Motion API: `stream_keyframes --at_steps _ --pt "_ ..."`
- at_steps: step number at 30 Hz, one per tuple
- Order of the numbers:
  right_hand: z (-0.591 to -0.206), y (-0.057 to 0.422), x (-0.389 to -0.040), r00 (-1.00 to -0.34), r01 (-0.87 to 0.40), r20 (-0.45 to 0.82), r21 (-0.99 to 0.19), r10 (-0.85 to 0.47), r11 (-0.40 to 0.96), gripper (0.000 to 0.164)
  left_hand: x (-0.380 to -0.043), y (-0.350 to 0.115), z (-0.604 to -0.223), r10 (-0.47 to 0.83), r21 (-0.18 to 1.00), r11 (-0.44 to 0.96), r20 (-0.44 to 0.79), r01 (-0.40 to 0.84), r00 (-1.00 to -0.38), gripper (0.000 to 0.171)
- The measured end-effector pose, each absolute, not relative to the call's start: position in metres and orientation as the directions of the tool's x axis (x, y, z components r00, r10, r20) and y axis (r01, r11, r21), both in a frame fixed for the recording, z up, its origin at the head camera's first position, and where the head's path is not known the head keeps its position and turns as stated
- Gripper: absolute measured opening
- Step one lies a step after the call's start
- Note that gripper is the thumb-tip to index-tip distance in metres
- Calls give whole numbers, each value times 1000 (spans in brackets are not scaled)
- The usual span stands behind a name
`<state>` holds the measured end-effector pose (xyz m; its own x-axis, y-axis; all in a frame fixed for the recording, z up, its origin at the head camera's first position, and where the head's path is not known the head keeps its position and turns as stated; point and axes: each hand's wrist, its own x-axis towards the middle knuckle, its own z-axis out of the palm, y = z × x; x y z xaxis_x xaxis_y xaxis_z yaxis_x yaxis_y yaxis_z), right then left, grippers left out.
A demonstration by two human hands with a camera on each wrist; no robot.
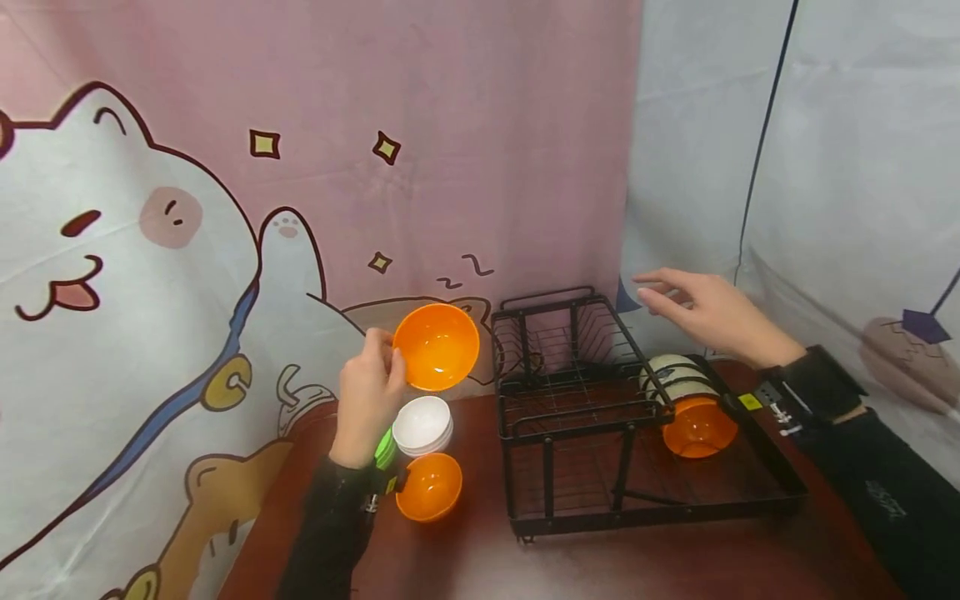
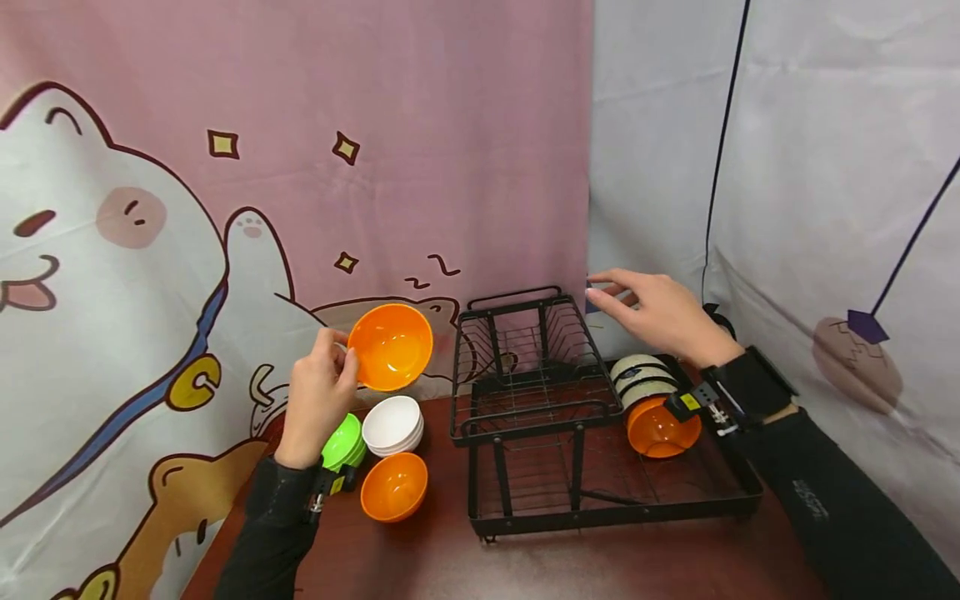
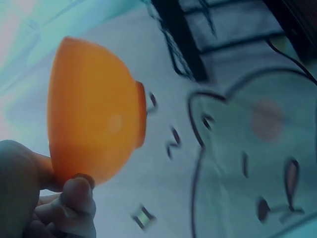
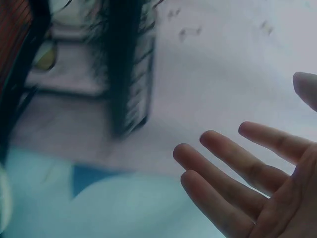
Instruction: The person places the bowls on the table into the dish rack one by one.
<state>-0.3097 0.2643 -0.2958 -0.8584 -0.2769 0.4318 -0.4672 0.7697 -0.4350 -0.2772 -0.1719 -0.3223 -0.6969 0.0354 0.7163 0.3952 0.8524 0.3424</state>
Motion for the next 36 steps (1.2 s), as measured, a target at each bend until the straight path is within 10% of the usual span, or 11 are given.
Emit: stream_keyframes --at_steps 10,16,22,36 --pt "-265 182 -302 -780 -622 369 -375 -504 687 50 -273 -102 -297 189 296 769 741 567 -644 17" --pt "-270 157 -294 -772 -585 244 -632 -586 508 46 -264 -84 -302 228 291 733 747 615 -625 14" --pt "-274 148 -288 -817 -477 207 -766 -538 431 43 -264 -82 -305 232 307 721 737 621 -634 11" --pt "-277 142 -293 -845 -520 311 -667 -434 534 45 -261 -82 -314 349 120 776 736 620 -580 23"
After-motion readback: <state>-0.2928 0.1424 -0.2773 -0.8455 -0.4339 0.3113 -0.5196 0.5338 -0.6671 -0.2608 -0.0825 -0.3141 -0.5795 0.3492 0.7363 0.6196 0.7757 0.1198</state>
